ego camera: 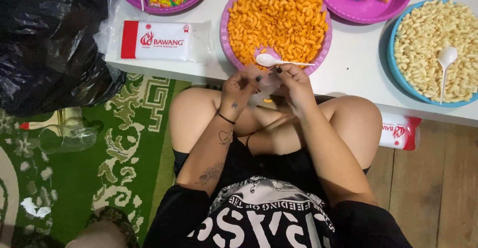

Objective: Manually packing orange snacks into small plastic bags using a spoon and weighing them on a scale.

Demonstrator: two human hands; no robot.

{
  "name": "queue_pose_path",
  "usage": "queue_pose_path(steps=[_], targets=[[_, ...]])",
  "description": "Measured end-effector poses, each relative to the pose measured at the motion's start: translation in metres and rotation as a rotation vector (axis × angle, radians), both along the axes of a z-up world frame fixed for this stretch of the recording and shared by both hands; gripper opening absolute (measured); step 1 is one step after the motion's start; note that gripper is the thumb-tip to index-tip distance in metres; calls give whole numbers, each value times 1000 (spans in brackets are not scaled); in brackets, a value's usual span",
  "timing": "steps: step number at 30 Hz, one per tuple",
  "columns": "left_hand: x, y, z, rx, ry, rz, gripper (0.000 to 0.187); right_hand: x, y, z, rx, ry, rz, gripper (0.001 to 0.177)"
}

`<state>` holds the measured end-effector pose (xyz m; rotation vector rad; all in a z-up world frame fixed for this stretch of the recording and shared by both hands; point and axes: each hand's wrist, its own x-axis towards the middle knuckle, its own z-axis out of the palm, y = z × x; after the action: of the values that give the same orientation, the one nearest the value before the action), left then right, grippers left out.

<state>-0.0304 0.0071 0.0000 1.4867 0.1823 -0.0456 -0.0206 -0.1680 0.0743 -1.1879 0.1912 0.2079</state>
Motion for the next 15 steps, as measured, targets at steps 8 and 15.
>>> queue_pose_path(steps=[8, 15], targets=[[-5, 0, 25, -164, -89, 37, 12, -2, -4, -35, -322, -240, 143, 24], [1, 2, -3, -35, -1, 9, 20, 1, -13, -49, -333, -215, 146, 12]])
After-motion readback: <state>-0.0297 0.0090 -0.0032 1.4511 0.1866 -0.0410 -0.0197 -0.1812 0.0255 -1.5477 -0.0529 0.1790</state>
